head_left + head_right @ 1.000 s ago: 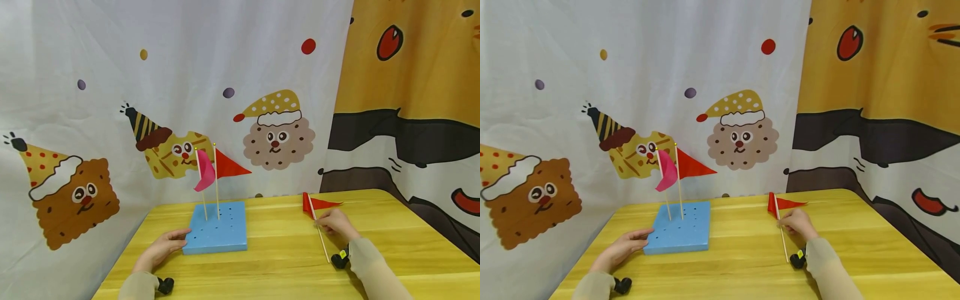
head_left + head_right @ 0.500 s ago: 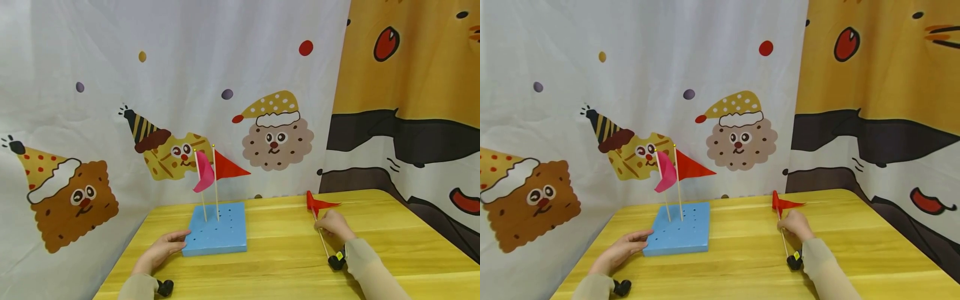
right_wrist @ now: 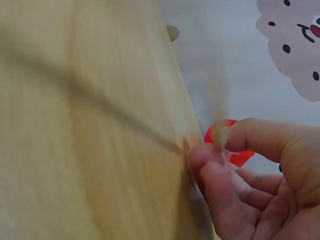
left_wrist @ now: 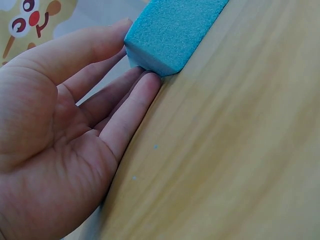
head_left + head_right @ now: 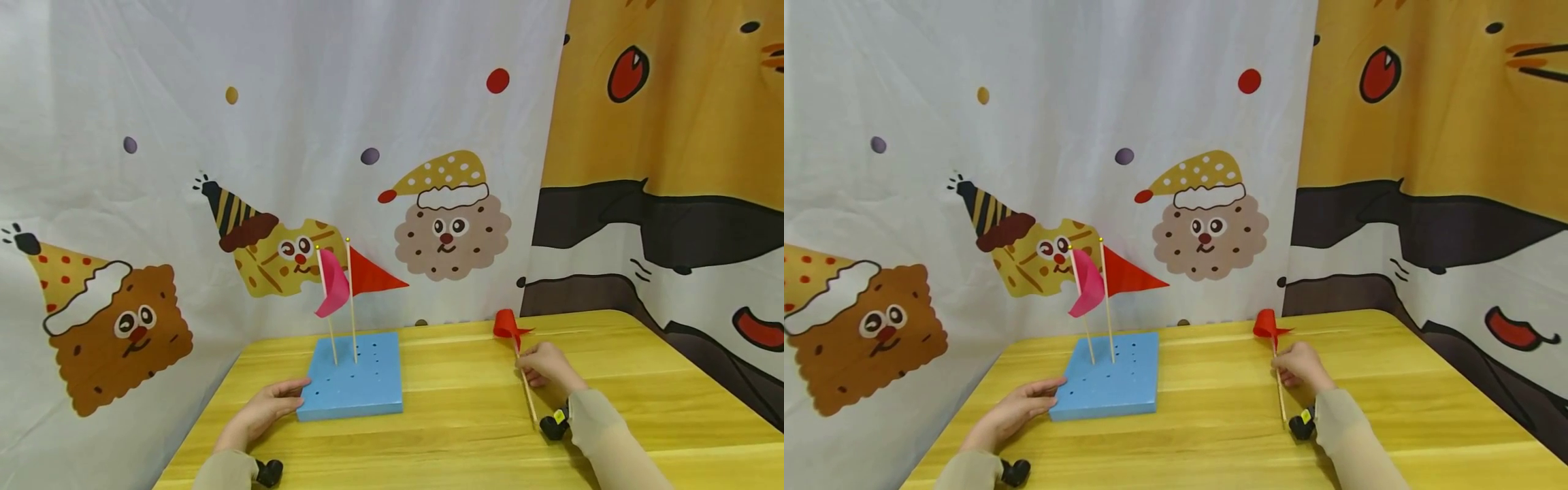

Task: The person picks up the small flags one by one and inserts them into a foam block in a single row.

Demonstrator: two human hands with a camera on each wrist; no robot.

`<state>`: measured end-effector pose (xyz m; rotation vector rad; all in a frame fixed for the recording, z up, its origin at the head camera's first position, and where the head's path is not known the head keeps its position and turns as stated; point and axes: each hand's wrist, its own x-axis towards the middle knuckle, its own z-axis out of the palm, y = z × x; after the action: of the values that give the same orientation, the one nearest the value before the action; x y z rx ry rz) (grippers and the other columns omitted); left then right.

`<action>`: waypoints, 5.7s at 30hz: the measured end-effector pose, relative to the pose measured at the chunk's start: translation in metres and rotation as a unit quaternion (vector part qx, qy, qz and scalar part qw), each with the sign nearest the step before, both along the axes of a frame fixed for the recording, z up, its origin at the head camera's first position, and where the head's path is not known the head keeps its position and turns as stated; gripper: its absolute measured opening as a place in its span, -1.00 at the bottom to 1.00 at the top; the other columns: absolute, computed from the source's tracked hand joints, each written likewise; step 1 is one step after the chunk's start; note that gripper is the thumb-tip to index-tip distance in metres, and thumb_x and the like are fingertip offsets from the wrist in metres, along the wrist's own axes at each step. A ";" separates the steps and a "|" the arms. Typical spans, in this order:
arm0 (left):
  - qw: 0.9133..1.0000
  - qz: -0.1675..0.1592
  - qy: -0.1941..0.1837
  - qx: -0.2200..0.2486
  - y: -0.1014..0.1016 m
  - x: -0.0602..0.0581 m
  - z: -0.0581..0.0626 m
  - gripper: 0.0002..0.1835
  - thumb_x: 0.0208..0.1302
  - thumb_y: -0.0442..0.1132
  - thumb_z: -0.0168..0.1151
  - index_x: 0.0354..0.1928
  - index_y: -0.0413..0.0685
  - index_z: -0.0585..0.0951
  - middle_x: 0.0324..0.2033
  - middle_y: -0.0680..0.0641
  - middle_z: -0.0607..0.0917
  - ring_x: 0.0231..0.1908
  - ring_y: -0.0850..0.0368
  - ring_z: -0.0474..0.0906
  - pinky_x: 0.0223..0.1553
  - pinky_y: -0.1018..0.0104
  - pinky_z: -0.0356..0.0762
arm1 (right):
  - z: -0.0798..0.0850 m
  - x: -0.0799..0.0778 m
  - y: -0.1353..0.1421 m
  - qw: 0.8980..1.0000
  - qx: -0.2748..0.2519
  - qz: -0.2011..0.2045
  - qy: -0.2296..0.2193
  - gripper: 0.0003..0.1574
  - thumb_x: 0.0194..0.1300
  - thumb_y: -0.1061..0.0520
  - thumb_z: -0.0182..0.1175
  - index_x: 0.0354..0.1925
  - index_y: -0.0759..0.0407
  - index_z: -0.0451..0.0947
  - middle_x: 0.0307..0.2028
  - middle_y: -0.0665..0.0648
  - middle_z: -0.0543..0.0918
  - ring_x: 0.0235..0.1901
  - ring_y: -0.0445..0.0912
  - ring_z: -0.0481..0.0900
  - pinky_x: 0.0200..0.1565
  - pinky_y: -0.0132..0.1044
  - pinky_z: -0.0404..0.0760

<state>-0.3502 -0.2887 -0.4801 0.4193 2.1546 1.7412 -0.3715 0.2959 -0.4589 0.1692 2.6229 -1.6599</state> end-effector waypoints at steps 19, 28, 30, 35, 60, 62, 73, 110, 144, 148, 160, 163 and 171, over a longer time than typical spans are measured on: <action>1.000 0.003 -0.002 0.002 0.001 0.001 -0.003 -0.37 0.40 -0.23 0.18 0.41 -0.34 0.25 0.38 -0.43 0.17 0.35 -0.33 0.13 0.22 0.14 0.41 | 0.018 -0.003 0.002 0.999 -0.033 0.019 0.024 -0.45 0.32 0.23 0.18 0.14 0.59 0.37 -0.32 0.31 0.67 -0.52 -0.01 0.67 -0.51 -0.25 0.66; 1.000 0.006 0.004 0.002 -0.002 -0.002 -0.001 -0.39 0.41 -0.24 0.15 0.41 -0.33 0.26 0.37 -0.41 0.19 0.34 -0.30 0.16 0.20 0.17 0.42 | 0.048 -0.013 -0.005 0.997 -0.054 0.036 0.040 -0.49 0.37 0.19 0.16 0.15 0.52 0.37 -0.29 0.15 0.68 -0.34 0.08 0.71 -0.42 -0.20 0.70; 1.000 0.004 0.003 0.002 -0.002 -0.002 -0.002 -0.39 0.41 -0.24 0.16 0.41 -0.32 0.26 0.38 -0.40 0.19 0.35 -0.31 0.14 0.20 0.17 0.42 | 0.056 -0.015 -0.007 0.997 -0.055 0.038 0.046 -0.51 0.37 0.19 0.15 0.14 0.50 0.38 -0.32 0.11 0.68 -0.35 0.07 0.71 -0.42 -0.18 0.70; 1.000 0.004 0.000 0.004 -0.003 -0.002 -0.003 -0.38 0.41 -0.22 0.16 0.41 -0.31 0.26 0.39 -0.40 0.18 0.36 -0.33 0.10 0.23 0.12 0.39 | 0.072 -0.016 -0.013 0.996 -0.059 0.044 0.058 -0.53 0.37 0.18 0.15 0.11 0.48 0.39 -0.31 0.14 0.67 -0.40 -0.01 0.71 -0.39 -0.15 0.71; 1.000 0.001 -0.004 0.005 -0.004 -0.002 -0.004 -0.38 0.41 -0.22 0.17 0.41 -0.30 0.26 0.38 -0.39 0.19 0.35 -0.34 0.11 0.23 0.10 0.39 | 0.082 -0.024 -0.111 0.987 -0.107 0.089 0.074 -0.61 0.31 0.22 0.20 0.06 0.38 0.47 -0.26 0.19 0.66 -0.38 0.14 0.70 -0.46 -0.14 0.70; 1.000 0.003 -0.004 0.007 -0.003 -0.002 -0.003 -0.38 0.40 -0.22 0.17 0.41 -0.30 0.26 0.38 -0.40 0.19 0.35 -0.34 0.12 0.23 0.10 0.39 | 0.082 -0.025 -0.121 0.986 -0.112 0.094 0.078 -0.62 0.31 0.23 0.20 0.05 0.37 0.48 -0.27 0.19 0.65 -0.42 0.09 0.69 -0.47 -0.14 0.70; 1.000 -0.001 0.001 0.012 -0.001 -0.002 -0.001 -0.40 0.42 -0.25 0.14 0.41 -0.31 0.27 0.40 -0.37 0.18 0.37 -0.32 0.08 0.23 0.13 0.39 | 0.076 -0.040 -0.173 0.978 -0.133 0.129 0.100 -0.67 0.32 0.25 0.18 0.03 0.36 0.51 -0.23 0.21 0.67 -0.33 0.16 0.69 -0.34 -0.03 0.71; 1.000 0.020 0.003 0.021 0.001 0.001 0.000 -0.39 0.39 -0.27 0.18 0.40 -0.33 0.28 0.38 -0.37 0.21 0.36 -0.30 0.13 0.22 0.16 0.41 | 0.085 -0.067 -0.253 0.930 -0.320 0.157 0.094 -0.69 0.39 0.25 0.16 0.08 0.28 0.54 -0.01 0.41 0.58 -0.27 -0.04 0.70 0.10 0.16 0.49; 1.000 0.012 0.010 0.011 -0.001 0.001 -0.002 -0.40 0.40 -0.25 0.17 0.40 -0.30 0.28 0.38 -0.37 0.21 0.35 -0.31 0.14 0.22 0.14 0.41 | 0.064 -0.082 -0.267 0.931 -0.315 0.159 0.098 -0.59 0.41 0.29 0.11 0.18 0.42 0.46 -0.16 0.21 0.67 -0.04 0.25 0.61 0.10 0.12 0.51; 1.000 0.016 0.009 0.009 -0.001 0.001 -0.003 -0.40 0.40 -0.25 0.17 0.40 -0.28 0.30 0.38 -0.36 0.21 0.35 -0.30 0.14 0.21 0.15 0.41 | 0.062 -0.080 -0.267 0.935 -0.304 0.160 0.091 -0.59 0.43 0.28 0.09 0.19 0.41 0.45 -0.14 0.23 0.66 -0.10 0.16 0.66 0.06 0.06 0.56; 1.000 0.019 -0.001 0.010 0.000 0.000 -0.001 -0.40 0.39 -0.25 0.18 0.40 -0.28 0.30 0.39 -0.36 0.20 0.36 -0.30 0.12 0.20 0.19 0.42 | 0.057 -0.076 -0.266 0.934 -0.305 0.163 0.093 -0.64 0.41 0.24 0.13 0.12 0.37 0.50 -0.14 0.26 0.66 -0.25 -0.04 0.69 0.00 -0.01 0.62; 1.000 0.021 -0.004 0.011 0.000 0.000 -0.001 -0.40 0.39 -0.25 0.18 0.40 -0.30 0.30 0.39 -0.36 0.20 0.36 -0.30 0.12 0.21 0.17 0.42 | 0.056 -0.075 -0.266 0.933 -0.308 0.163 0.092 -0.64 0.41 0.23 0.14 0.11 0.36 0.50 -0.11 0.30 0.66 -0.26 -0.05 0.69 0.03 0.02 0.60; 1.000 0.020 0.004 0.011 0.000 0.000 -0.001 -0.40 0.40 -0.25 0.18 0.39 -0.31 0.29 0.38 -0.37 0.21 0.36 -0.32 0.12 0.22 0.13 0.40 | 0.055 -0.074 -0.265 0.938 -0.290 0.166 0.091 -0.61 0.39 0.22 0.17 0.12 0.40 0.50 -0.13 0.23 0.68 -0.15 0.06 0.68 0.00 -0.02 0.62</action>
<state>-0.3501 -0.2886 -0.4808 0.3928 2.1652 1.7892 -0.4456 0.0305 -0.4041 -0.4370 1.9786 -2.2873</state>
